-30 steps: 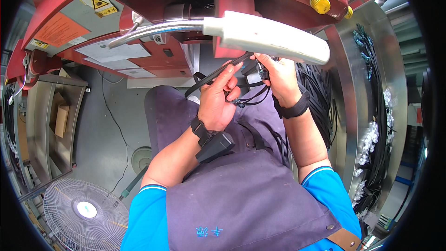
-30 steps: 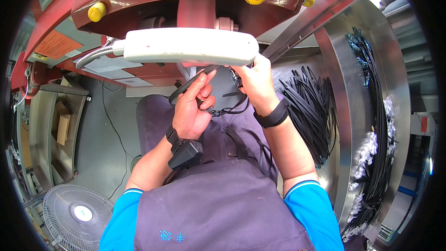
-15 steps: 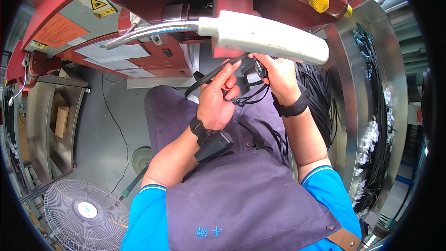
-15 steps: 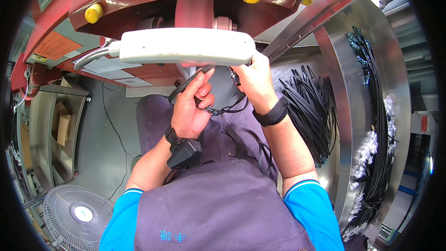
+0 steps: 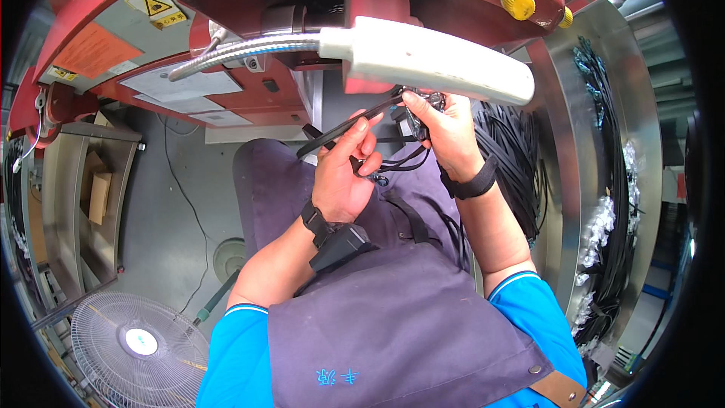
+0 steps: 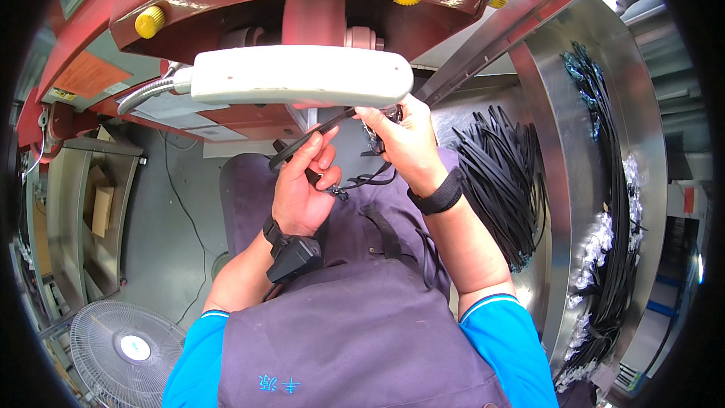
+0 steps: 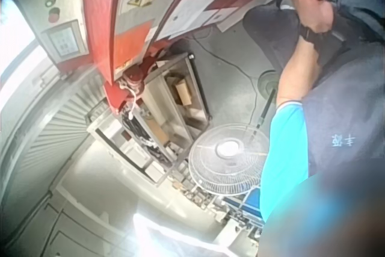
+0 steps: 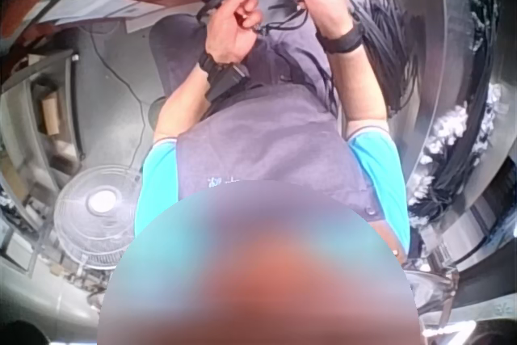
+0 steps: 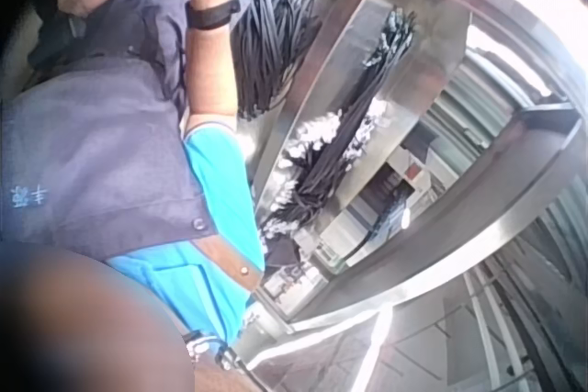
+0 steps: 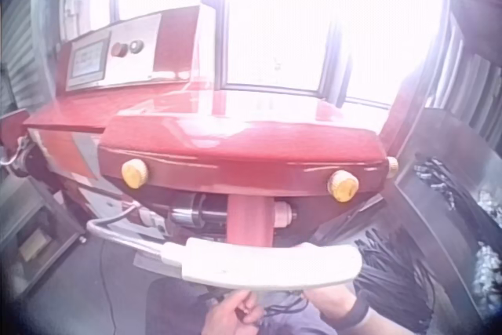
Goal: Assembling black cables by crimping connectors onto them using a specialized industrial press.
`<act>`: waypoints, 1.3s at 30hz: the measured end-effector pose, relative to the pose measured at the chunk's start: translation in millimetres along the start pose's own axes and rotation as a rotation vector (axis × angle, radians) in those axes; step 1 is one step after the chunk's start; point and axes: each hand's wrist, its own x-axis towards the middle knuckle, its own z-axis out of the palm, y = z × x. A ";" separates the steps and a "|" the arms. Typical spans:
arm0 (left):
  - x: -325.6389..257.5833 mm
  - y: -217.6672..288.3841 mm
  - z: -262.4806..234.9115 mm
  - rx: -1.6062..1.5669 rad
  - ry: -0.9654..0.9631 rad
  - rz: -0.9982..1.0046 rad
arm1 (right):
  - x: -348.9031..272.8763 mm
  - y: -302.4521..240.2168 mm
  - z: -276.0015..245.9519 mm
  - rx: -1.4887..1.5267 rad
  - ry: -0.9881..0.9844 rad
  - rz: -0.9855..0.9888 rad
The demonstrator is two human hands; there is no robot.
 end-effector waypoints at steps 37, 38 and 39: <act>-7.2 -105.1 -10.9 0.501 -0.130 -0.693 | -104.9 52.0 -76.8 -0.318 0.239 0.077; -8.1 -106.0 -9.9 0.540 -0.128 -0.665 | -104.9 55.9 -78.6 -0.317 0.248 0.079; -6.9 -106.6 -9.6 0.576 -0.125 -0.631 | -103.4 57.5 -80.6 -0.361 0.253 0.042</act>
